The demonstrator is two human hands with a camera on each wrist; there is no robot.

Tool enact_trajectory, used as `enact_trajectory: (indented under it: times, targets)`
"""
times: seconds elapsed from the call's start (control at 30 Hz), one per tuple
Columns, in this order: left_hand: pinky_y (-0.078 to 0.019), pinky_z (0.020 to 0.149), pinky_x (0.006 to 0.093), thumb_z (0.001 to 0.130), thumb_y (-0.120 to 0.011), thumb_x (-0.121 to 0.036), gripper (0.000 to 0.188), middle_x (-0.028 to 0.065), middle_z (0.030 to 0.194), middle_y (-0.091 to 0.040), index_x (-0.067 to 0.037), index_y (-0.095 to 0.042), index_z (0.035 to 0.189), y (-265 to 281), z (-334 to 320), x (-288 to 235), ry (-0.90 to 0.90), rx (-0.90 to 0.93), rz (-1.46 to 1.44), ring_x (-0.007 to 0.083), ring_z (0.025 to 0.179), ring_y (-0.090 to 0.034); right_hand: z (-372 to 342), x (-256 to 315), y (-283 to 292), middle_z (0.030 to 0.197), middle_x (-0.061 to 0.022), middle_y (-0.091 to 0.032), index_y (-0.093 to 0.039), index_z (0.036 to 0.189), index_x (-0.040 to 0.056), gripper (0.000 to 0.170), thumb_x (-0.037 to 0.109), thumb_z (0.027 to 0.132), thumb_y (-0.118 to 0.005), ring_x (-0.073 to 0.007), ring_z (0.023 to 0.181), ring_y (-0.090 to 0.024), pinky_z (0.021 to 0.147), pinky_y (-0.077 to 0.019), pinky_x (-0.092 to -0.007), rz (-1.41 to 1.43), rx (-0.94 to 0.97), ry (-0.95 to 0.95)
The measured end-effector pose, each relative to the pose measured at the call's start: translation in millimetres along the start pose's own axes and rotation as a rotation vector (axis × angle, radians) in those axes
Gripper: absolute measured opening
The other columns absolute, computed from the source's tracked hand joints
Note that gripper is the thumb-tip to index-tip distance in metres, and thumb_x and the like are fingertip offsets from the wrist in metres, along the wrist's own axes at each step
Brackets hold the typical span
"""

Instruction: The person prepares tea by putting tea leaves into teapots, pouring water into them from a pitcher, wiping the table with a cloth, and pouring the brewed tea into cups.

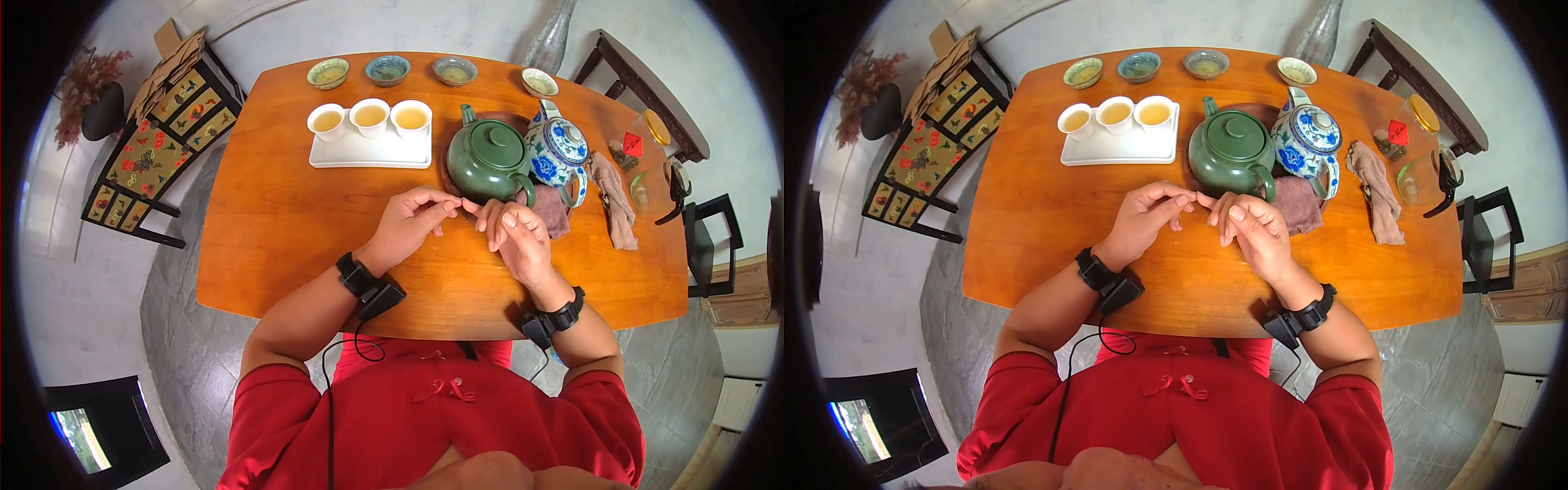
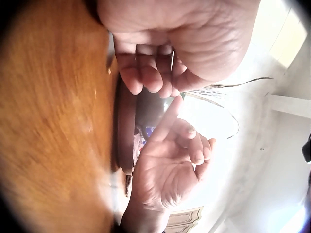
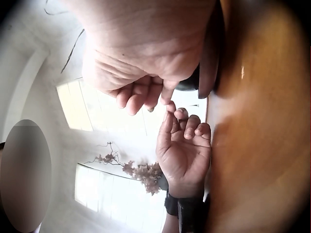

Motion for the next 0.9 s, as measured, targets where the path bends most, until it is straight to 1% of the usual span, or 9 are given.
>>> enact_trajectory:
  times: [0.13, 0.3, 0.53, 0.63, 0.7, 0.9]
  targets:
    - [-0.051, 0.065, 0.0232, 0.096, -0.06, -0.015, 0.018, 0.0057, 0.098, -0.067, -0.001, -0.067, 0.105, -1.1, -0.2, -1.2, 0.036, 0.01, 0.006, 0.0086, 0.081, -0.06, 0.2, 0.2, -1.8, 0.065, -0.0046, -0.055, -0.055, 0.073, 0.0059, 0.033, 0.023, 0.101, -0.048, -0.0202, 0.083, -0.052, 0.108, -0.0355, -0.0493, -0.009, 0.007, -0.006]
    - [-0.0503, 0.064, 0.0228, 0.096, -0.061, -0.017, 0.018, 0.0033, 0.097, -0.068, -0.002, -0.067, 0.103, -4.3, 0.3, -3.9, -0.002, -0.003, 0.076, 0.0068, 0.079, -0.059, -0.2, -0.8, -1.9, 0.066, -0.0044, -0.055, -0.055, 0.072, 0.006, 0.034, 0.022, 0.101, -0.048, -0.0197, 0.083, -0.052, 0.107, -0.0364, -0.0487, -0.018, 0.016, -0.009]
    - [-0.049, 0.063, 0.0212, 0.095, -0.062, -0.016, 0.016, 0.0016, 0.096, -0.068, -0.002, -0.067, 0.101, -3.5, -0.5, 1.8, -0.002, -0.03, 0.099, 0.0053, 0.075, -0.057, -1.3, -1.5, -3.1, 0.067, -0.0034, -0.056, -0.055, 0.07, 0.0061, 0.035, 0.021, 0.101, -0.047, -0.0183, 0.083, -0.052, 0.107, -0.037, -0.0476, -0.125, 0.091, -0.066]
    - [-0.0467, 0.062, 0.0207, 0.093, -0.063, -0.013, 0.013, 0.0005, 0.092, -0.066, -0.003, -0.068, 0.098, -1.7, 0.2, 4.6, -0.028, -0.04, 0.134, 0.0046, 0.072, -0.055, -0.9, 0.5, -5.0, 0.068, -0.0032, -0.055, -0.055, 0.07, 0.0061, 0.035, 0.019, 0.101, -0.047, -0.018, 0.083, -0.052, 0.107, -0.0366, -0.047, -0.161, 0.117, -0.067]
    - [-0.0442, 0.06, 0.0211, 0.09, -0.064, -0.009, 0.009, 0.0005, 0.086, -0.063, -0.003, -0.069, 0.094, -1.3, 0.5, -0.9, -0.206, -0.052, 0.339, 0.0052, 0.068, -0.053, -0.5, 1.8, -6.1, 0.069, -0.0031, -0.055, -0.056, 0.07, 0.0059, 0.035, 0.019, 0.101, -0.047, -0.0178, 0.084, -0.052, 0.108, -0.0364, -0.0467, -0.172, 0.131, -0.069]
    - [-0.0424, 0.058, 0.0224, 0.086, -0.065, -0.003, 0.006, 0.0014, 0.081, -0.061, -0.003, -0.069, 0.09, -2.5, -0.6, -8.9, -0.234, -0.107, 0.456, 0.0075, 0.064, -0.051, -0.8, 2.0, -10.9, 0.071, -0.0029, -0.055, -0.058, 0.072, 0.0049, 0.032, 0.017, 0.101, -0.049, -0.0173, 0.086, -0.052, 0.11, -0.034, -0.0454, -0.233, 0.186, -0.102]
Point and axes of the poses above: each hand's wrist, its own z-axis towards the middle knuckle, its own y-axis out of the back of the hand, x = y × z, the point moved 4 cm from there along z, towards the middle knuckle
